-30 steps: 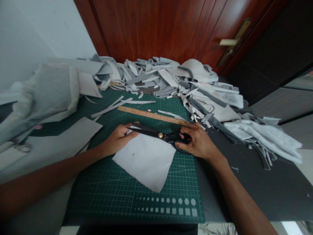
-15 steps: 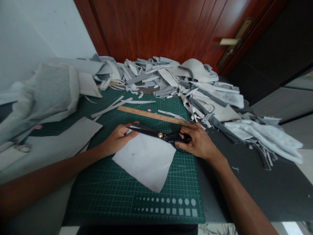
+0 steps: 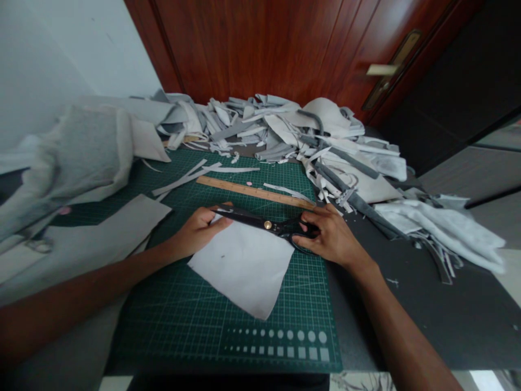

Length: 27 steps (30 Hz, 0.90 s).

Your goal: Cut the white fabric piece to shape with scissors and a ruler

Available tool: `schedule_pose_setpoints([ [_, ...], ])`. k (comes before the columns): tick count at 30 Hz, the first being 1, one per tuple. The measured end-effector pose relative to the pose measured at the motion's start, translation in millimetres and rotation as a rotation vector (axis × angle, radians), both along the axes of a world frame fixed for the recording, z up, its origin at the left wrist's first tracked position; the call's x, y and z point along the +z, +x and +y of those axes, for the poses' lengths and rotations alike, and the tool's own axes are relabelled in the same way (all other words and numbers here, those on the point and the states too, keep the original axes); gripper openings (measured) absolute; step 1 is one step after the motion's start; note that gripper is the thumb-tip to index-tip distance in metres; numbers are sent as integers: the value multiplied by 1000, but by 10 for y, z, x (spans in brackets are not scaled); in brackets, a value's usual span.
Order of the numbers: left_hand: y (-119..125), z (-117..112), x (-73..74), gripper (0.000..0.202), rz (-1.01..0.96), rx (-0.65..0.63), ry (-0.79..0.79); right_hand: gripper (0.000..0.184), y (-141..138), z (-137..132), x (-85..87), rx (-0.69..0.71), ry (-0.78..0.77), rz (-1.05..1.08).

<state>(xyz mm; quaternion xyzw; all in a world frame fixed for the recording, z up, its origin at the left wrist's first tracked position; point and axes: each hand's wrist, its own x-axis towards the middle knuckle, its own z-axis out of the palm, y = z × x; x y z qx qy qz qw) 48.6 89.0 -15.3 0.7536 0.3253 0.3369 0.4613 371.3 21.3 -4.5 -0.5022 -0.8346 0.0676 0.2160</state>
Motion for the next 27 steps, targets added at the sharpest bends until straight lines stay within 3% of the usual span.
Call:
schedule_pose_setpoints([
  [6, -1, 9, -12, 35, -2, -9, 58, 38, 6, -11, -13, -7, -7, 14],
  [17, 14, -50, 20, 23, -46, -42, -20, 23, -62, -22, 17, -6, -60, 19],
  [27, 16, -53, -15, 27, -12, -17, -134, 28, -96, -27, 1, 14, -60, 29],
])
